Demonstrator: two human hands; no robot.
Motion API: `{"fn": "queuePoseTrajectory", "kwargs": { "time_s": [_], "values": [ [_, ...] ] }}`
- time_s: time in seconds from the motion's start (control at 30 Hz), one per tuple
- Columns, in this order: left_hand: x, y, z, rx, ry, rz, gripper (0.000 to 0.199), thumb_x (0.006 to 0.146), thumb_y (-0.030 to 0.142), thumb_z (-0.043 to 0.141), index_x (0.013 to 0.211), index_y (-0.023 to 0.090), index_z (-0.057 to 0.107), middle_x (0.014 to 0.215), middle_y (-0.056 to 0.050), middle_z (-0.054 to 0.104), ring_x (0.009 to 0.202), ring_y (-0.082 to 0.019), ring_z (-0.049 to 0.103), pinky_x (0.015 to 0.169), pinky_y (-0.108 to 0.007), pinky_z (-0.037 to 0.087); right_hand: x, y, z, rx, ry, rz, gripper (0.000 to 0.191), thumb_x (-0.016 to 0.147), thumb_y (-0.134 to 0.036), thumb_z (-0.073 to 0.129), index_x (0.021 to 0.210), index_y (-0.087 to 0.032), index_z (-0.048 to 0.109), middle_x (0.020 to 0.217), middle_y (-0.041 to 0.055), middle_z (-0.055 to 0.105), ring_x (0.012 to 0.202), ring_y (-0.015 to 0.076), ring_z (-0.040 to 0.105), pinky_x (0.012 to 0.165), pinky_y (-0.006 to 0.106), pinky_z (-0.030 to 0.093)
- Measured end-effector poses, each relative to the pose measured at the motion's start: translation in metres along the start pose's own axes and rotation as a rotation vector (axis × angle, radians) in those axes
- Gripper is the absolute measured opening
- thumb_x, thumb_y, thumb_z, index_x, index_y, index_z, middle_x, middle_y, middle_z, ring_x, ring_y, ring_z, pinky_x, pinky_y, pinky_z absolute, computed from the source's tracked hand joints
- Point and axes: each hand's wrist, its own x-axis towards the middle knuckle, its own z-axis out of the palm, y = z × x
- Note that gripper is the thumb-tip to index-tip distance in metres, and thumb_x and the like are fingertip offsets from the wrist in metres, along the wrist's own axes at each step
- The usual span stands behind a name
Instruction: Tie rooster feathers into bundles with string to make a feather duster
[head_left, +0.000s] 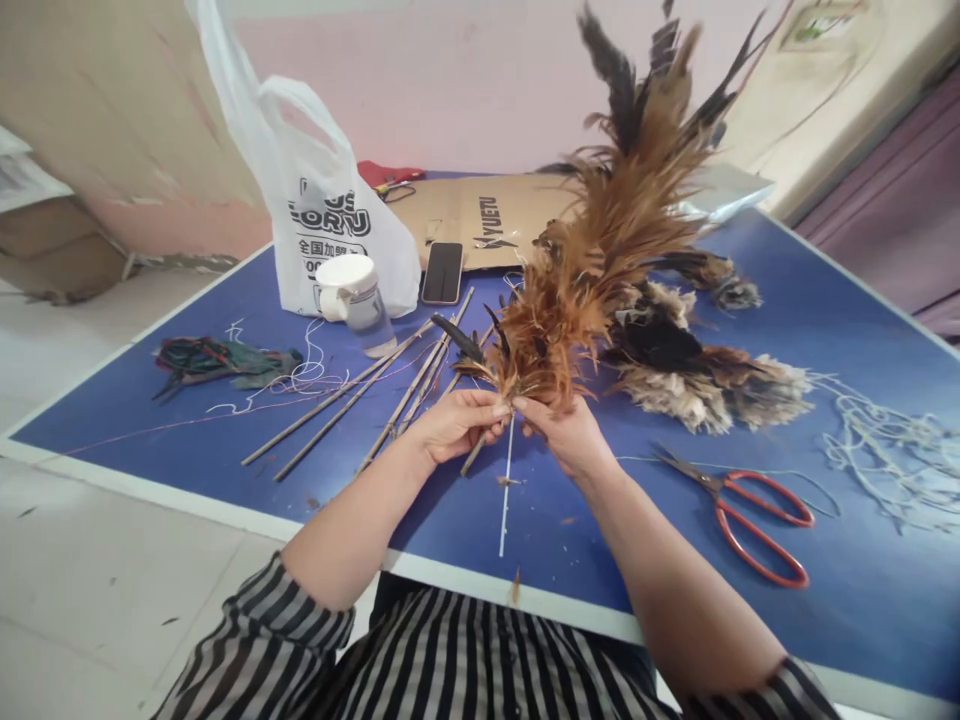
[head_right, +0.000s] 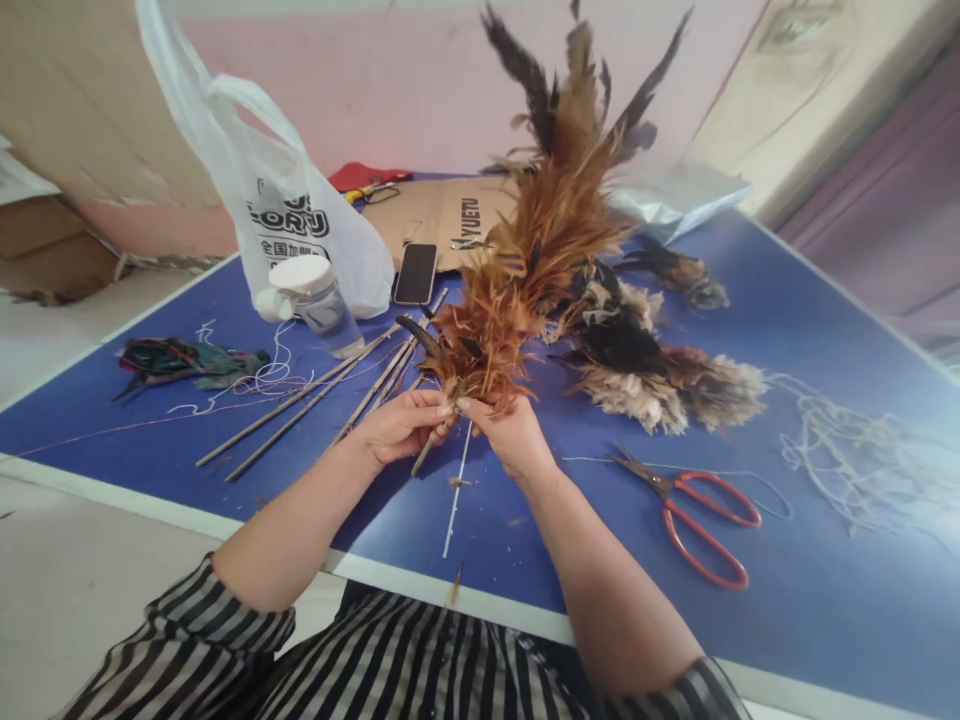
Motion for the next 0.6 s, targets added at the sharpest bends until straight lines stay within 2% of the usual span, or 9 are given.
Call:
{"fn": "queuePoseTrajectory", "kwargs": {
  "time_s": [0.17, 0.3, 0.37, 0.5, 0.6],
  "values": [
    [0.002, -0.007, 0.006, 0.091, 0.111, 0.178, 0.022, 0.060, 0.027, 0.074, 0.070, 0.011, 0.063, 0.052, 0.002, 0.055, 0.046, -0.004, 0.048, 0.047, -0.016, 0.036, -0.005, -0.009, 0.009, -0.141, 0.049, -0.023, 0.024, 0.068, -0.036, 0.065, 0.063, -0.012, 0.065, 0.052, -0.0004, 0.057, 0.045, 0.0071, 0.043, 0.043, 0.021, 0.033],
    [0.004, -0.012, 0.013, 0.192, 0.200, 0.268, 0.021, 0.061, 0.029, 0.072, 0.069, 0.011, 0.062, 0.051, 0.002, 0.055, 0.045, -0.005, 0.047, 0.045, -0.017, 0.034, -0.006, -0.009, 0.015, -0.146, 0.198, -0.034, 0.023, 0.066, -0.033, 0.067, 0.075, -0.012, 0.066, 0.063, 0.0009, 0.062, 0.048, 0.0078, 0.046, 0.043, 0.020, 0.033],
    [0.004, -0.014, 0.015, 0.202, 0.204, 0.271, 0.022, 0.062, 0.030, 0.071, 0.070, 0.012, 0.062, 0.051, 0.002, 0.054, 0.045, -0.005, 0.046, 0.045, -0.017, 0.033, -0.006, -0.006, 0.015, -0.139, 0.221, -0.013, 0.022, 0.066, -0.032, 0.066, 0.073, -0.012, 0.066, 0.062, 0.0007, 0.061, 0.048, 0.0078, 0.045, 0.043, 0.021, 0.032],
    [0.001, -0.013, 0.017, 0.189, 0.170, 0.280, 0.023, 0.063, 0.032, 0.070, 0.074, 0.012, 0.063, 0.053, 0.003, 0.053, 0.046, -0.005, 0.044, 0.045, -0.017, 0.030, -0.006, -0.004, 0.012, -0.139, 0.231, 0.015, 0.022, 0.066, -0.032, 0.066, 0.060, -0.012, 0.062, 0.045, -0.0036, 0.050, 0.042, 0.0067, 0.040, 0.040, 0.021, 0.029],
    [-0.003, -0.010, 0.019, 0.186, 0.144, 0.284, 0.026, 0.065, 0.035, 0.068, 0.077, 0.012, 0.065, 0.054, 0.002, 0.052, 0.048, -0.005, 0.041, 0.046, -0.018, 0.028, -0.006, -0.005, 0.011, -0.110, 0.223, 0.000, 0.022, 0.066, -0.033, 0.066, 0.061, -0.012, 0.062, 0.048, -0.0032, 0.052, 0.044, 0.0067, 0.041, 0.042, 0.021, 0.030]
  ]
}}
